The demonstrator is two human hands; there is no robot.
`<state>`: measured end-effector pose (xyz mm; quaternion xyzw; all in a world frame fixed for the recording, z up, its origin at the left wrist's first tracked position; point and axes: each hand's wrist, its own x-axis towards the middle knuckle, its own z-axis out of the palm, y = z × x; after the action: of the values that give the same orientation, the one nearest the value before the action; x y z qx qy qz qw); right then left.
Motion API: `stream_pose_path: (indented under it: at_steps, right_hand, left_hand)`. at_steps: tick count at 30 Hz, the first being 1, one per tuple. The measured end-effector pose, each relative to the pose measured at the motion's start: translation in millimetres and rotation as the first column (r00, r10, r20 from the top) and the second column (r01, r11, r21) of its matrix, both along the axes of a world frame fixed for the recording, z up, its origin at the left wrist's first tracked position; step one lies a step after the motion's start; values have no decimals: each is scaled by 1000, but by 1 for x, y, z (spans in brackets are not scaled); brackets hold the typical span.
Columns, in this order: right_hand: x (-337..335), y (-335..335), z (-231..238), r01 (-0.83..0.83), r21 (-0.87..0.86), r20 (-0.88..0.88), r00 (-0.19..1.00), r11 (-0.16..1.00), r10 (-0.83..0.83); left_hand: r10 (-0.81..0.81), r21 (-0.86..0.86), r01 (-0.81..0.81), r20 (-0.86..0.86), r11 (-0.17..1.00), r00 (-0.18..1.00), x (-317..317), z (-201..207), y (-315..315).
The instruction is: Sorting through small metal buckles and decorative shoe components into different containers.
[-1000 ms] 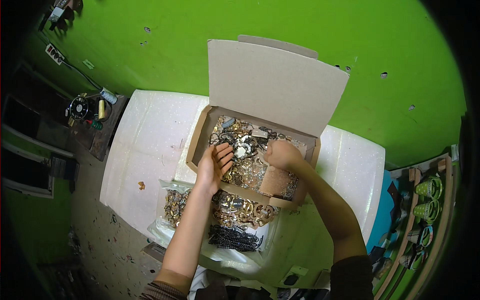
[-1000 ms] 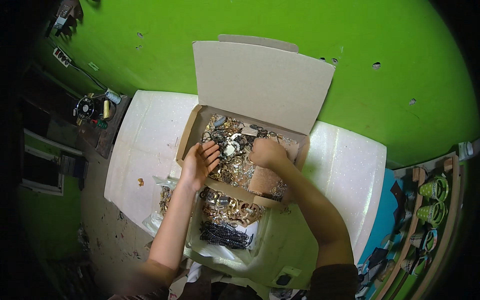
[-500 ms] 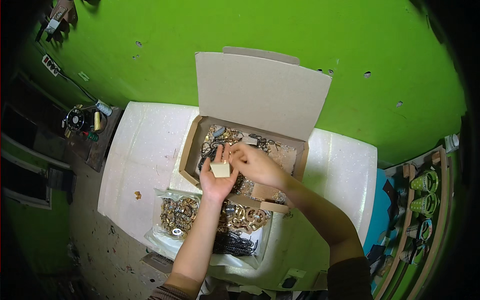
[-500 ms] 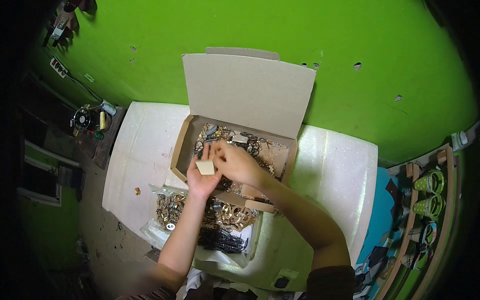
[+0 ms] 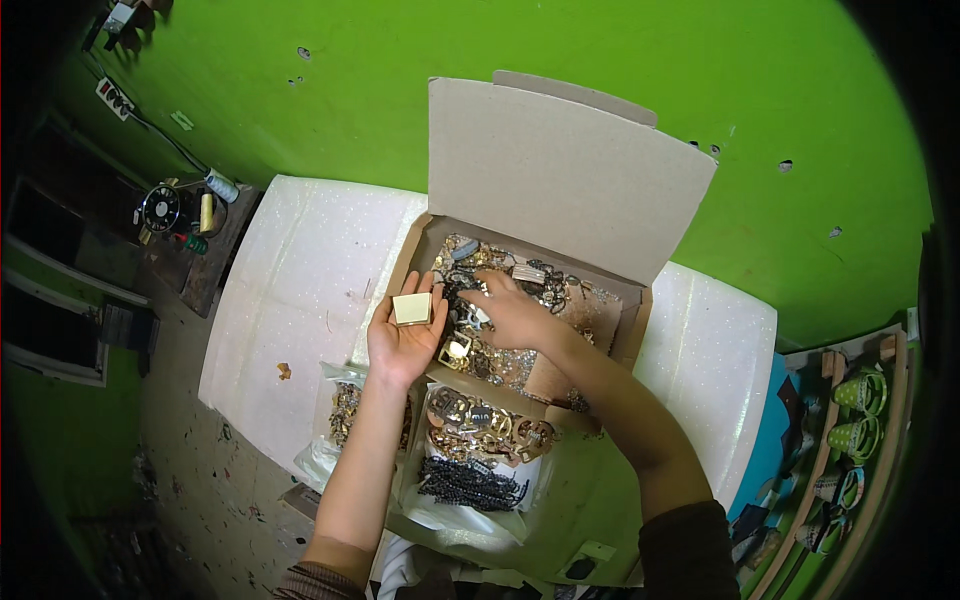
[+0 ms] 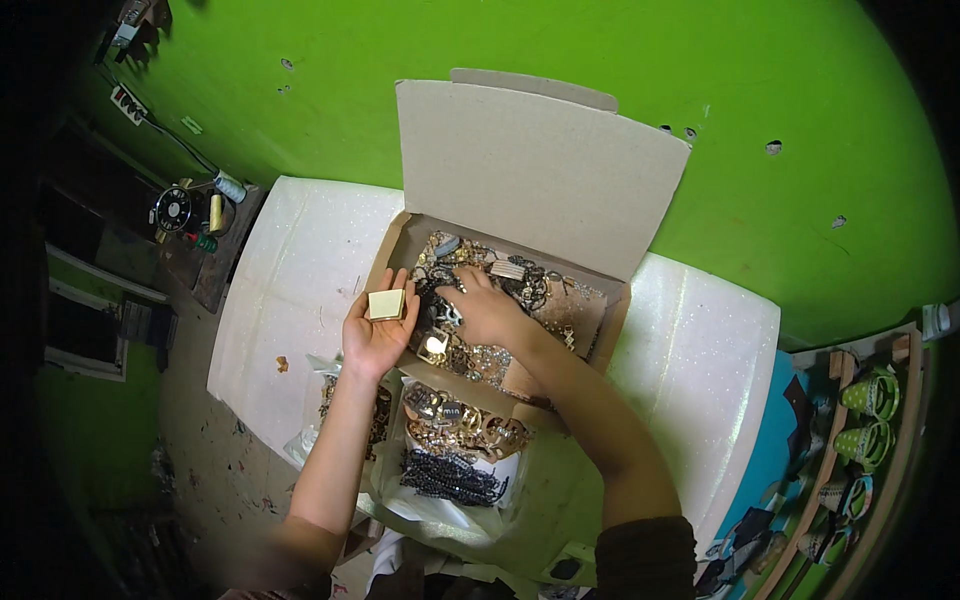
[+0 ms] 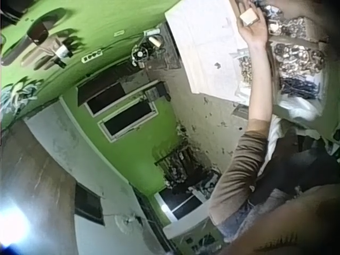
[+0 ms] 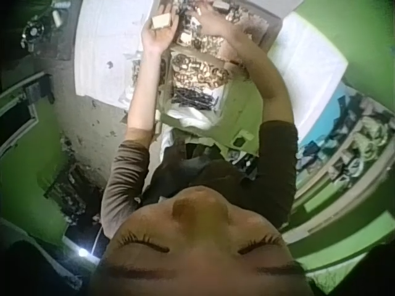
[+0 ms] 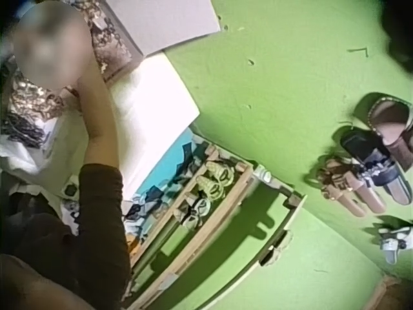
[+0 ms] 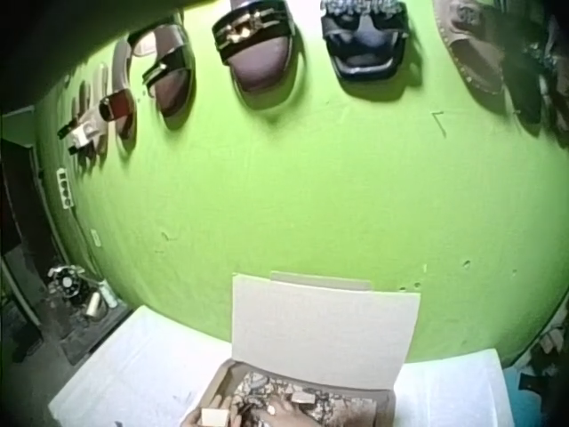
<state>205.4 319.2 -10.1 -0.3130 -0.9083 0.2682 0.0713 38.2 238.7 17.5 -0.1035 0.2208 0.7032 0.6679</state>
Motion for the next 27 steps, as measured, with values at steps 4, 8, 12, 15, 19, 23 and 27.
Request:
stream_pose_path:
  at_steps: [4,8,12,15,19,23,27]
  right_hand:
    - [-15,1,-13,-52,149,79,996,987,41]
    - [-15,-2,-1,-85,184,136,989,979,60]
    - [7,3,12,-97,128,139,987,987,79]
    - [32,10,38,-56,41,110,993,998,51]
    - [55,24,53,79,-53,-18,997,995,-80]
    - [20,22,28,63,-26,-25,998,998,-64]
    - [-35,0,-9,27,72,-92,996,997,-20]
  left_hand:
    - [-25,55,23,44,998,999,0,2,-2]
    - [-30,80,25,60,996,998,-5,2,-4]
    - [-36,86,31,56,996,998,-8,3,-7]
    - [-36,80,32,54,996,998,-11,6,-8]
    - [-28,71,23,67,997,997,-9,3,-4]
    - [-61,65,60,19,996,998,-13,2,-4]
    - [-56,34,55,14,998,998,-12,1,-3]
